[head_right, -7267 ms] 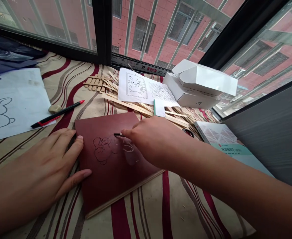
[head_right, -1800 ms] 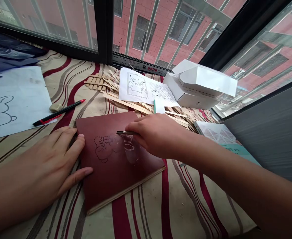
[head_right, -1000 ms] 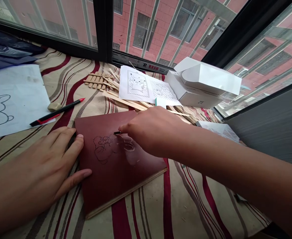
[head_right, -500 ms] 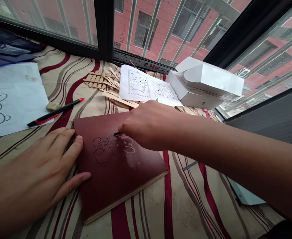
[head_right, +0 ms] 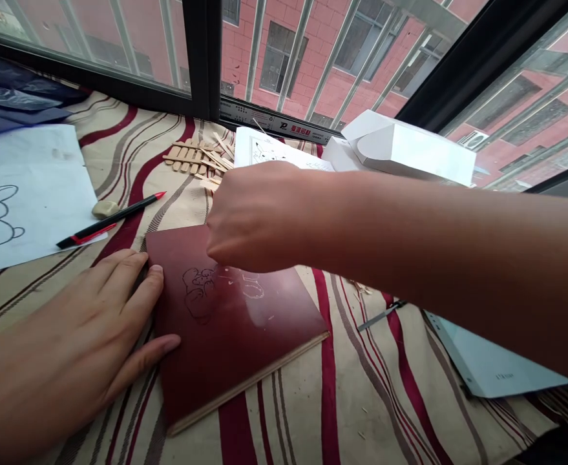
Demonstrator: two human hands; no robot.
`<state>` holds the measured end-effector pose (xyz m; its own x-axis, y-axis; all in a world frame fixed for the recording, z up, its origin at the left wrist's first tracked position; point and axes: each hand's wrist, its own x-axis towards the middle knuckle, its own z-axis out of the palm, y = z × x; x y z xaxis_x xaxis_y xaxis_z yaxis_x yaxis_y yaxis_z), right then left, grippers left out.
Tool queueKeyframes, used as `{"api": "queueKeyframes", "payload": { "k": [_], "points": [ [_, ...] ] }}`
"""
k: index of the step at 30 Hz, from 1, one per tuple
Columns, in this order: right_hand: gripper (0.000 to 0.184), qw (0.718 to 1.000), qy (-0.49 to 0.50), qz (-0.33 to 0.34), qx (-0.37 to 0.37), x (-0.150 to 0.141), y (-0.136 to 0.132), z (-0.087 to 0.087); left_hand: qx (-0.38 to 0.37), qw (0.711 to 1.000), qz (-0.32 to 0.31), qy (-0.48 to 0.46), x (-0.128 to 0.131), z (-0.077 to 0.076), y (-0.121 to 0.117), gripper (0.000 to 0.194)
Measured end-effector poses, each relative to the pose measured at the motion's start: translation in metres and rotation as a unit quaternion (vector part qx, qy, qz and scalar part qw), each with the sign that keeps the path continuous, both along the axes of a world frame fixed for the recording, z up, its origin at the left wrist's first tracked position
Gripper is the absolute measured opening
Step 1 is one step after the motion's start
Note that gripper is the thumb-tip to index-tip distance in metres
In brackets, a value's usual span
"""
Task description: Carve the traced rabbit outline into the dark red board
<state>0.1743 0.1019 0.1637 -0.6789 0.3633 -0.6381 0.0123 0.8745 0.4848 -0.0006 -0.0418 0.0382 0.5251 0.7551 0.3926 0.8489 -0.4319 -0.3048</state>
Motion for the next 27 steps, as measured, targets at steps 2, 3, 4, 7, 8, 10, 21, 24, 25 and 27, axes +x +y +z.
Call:
{"api": "queueKeyframes", "payload": {
  "k": [2, 3, 4, 7, 8, 10, 21, 24, 25, 27],
  "points": [
    [0.030, 1.000, 0.012, -0.004, -0.012, 0.000, 0.004, 0.000, -0.007, 1.000, 0.003, 0.008, -0.001, 0.000, 0.000, 0.060],
    [0.033, 0.999, 0.023, -0.016, -0.025, 0.001, 0.006, 0.000, -0.008, 1.000, 0.006, 0.013, -0.002, 0.000, -0.001, 0.061],
    [0.035, 0.998, 0.037, -0.034, -0.043, 0.003, 0.007, 0.000, -0.008, 1.000, 0.010, 0.018, -0.002, -0.001, -0.001, 0.061],
    [0.037, 0.989, 0.074, -0.093, -0.089, 0.010, 0.011, -0.003, -0.009, 1.000, 0.016, 0.026, -0.003, -0.002, -0.002, 0.060],
    [0.036, 0.986, 0.082, -0.108, -0.095, 0.012, 0.011, -0.003, -0.010, 1.000, 0.017, 0.024, -0.002, -0.002, -0.002, 0.060],
    [0.035, 0.982, 0.094, -0.127, -0.106, 0.014, 0.012, -0.005, -0.015, 1.000, 0.013, 0.017, -0.002, -0.003, -0.002, 0.059],
    [0.037, 0.924, 0.140, -0.295, -0.201, 0.023, 0.014, -0.012, -0.010, 1.000, 0.008, 0.022, -0.005, -0.004, -0.002, 0.060],
    [0.039, 0.910, 0.187, -0.299, -0.220, 0.033, 0.011, -0.016, -0.010, 1.000, 0.005, 0.026, -0.005, -0.004, -0.002, 0.060],
    [0.039, 0.916, 0.199, -0.282, -0.206, 0.036, 0.009, -0.016, -0.007, 1.000, 0.004, 0.024, -0.005, -0.004, -0.002, 0.059],
    [0.041, 0.934, 0.210, -0.244, -0.156, 0.041, 0.004, -0.016, 0.001, 1.000, 0.004, 0.015, -0.005, -0.003, -0.002, 0.057]
  ]
}}
